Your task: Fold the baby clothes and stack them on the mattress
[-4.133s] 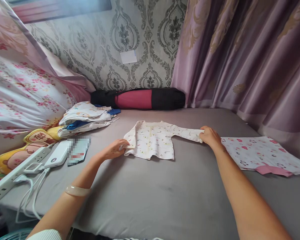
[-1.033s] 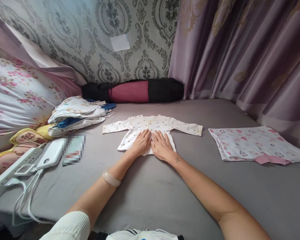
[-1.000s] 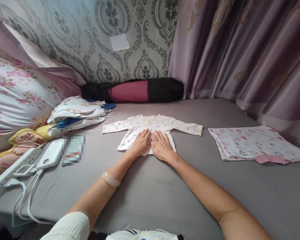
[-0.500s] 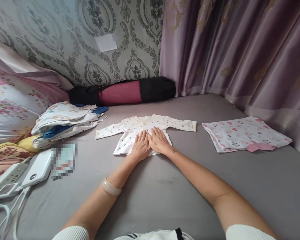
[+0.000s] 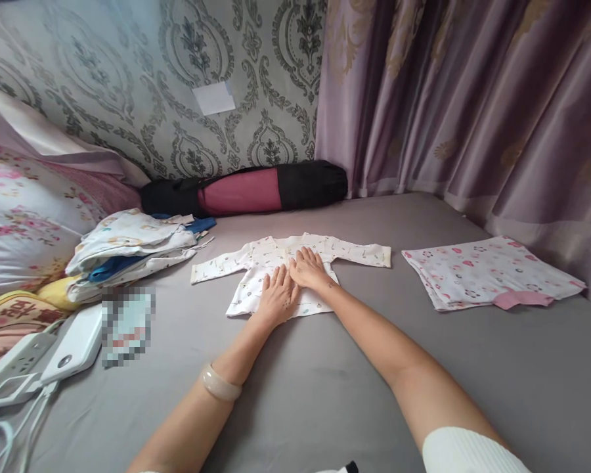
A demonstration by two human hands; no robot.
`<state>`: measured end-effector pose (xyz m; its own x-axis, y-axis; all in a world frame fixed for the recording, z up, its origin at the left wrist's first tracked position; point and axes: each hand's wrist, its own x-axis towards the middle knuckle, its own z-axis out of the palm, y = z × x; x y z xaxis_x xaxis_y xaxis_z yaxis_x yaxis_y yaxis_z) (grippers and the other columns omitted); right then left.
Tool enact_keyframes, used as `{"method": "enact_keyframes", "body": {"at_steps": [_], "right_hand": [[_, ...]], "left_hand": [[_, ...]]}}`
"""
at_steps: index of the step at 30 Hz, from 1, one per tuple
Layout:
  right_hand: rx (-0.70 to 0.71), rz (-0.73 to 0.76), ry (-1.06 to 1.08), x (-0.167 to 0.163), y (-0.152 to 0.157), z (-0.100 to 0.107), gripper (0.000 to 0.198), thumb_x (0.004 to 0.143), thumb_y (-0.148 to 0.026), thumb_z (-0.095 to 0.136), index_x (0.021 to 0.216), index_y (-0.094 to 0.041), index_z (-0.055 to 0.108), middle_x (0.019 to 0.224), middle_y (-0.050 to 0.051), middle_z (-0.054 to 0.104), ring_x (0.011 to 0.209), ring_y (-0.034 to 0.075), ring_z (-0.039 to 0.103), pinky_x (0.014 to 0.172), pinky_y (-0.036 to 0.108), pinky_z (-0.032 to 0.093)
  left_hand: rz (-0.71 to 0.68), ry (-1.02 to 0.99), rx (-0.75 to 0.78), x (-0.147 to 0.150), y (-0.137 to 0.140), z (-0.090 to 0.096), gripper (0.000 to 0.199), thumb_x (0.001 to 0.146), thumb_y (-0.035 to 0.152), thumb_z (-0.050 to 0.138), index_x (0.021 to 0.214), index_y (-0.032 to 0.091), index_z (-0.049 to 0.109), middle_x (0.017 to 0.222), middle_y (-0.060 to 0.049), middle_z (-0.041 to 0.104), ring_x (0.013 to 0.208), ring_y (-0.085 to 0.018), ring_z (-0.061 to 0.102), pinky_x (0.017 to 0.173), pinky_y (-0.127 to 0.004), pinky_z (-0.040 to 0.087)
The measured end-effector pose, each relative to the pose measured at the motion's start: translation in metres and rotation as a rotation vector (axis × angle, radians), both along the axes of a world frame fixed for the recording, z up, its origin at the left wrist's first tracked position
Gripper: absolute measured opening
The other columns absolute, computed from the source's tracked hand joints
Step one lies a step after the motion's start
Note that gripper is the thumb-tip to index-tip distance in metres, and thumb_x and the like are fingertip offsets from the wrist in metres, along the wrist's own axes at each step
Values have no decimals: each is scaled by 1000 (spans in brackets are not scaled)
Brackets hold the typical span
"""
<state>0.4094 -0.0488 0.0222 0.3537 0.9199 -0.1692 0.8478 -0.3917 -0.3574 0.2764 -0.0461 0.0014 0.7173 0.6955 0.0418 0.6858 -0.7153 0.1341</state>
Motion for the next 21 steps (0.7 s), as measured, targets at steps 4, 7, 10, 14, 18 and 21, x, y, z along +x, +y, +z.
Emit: {"method": "enact_keyframes", "body": {"at_steps": [4,7,10,14,18,21], "right_hand": [[4,-50,-34,11,23,-5,61,98,-38,18,150,-7,22,159,13,15,146,24,8,117,42,6],[44,-80,-82,23,38,-6,58,98,-37,23,148,-10,28,158,12,19,145,25,13,115,43,11],[118,-106,-146,39,51,-3,46,98,-30,25,134,-17,51,146,12,43,134,25,35,108,41,23],[141,-141,-187,63,66,5,40,96,-21,30,111,-20,67,124,13,60,119,28,46,96,41,32],[130,-127,-186,79,80,8,27,91,-22,44,101,-22,70,116,11,64,114,29,47,91,40,33],[129,-112,-178,85,87,6,20,89,-22,50,95,-22,69,109,10,65,109,28,50,89,39,33]], "left_hand": [[1,14,-14,1,0,-4,68,97,50,14,149,8,25,156,-16,21,145,-28,17,117,-52,16],[-2,9,9,1,-1,-3,67,97,49,15,148,7,27,156,-17,23,145,-29,18,116,-52,18],[5,-18,25,1,-2,-1,65,97,48,19,146,7,32,154,-18,26,144,-31,21,116,-52,20],[13,-80,56,1,0,0,66,96,52,21,144,10,37,154,-17,28,144,-31,20,116,-53,19],[38,-82,27,2,3,-2,71,95,56,16,147,10,32,155,-16,26,144,-31,19,116,-55,17],[41,-56,-14,3,3,-4,73,95,57,12,149,10,28,155,-16,25,144,-32,19,115,-56,16]]}}
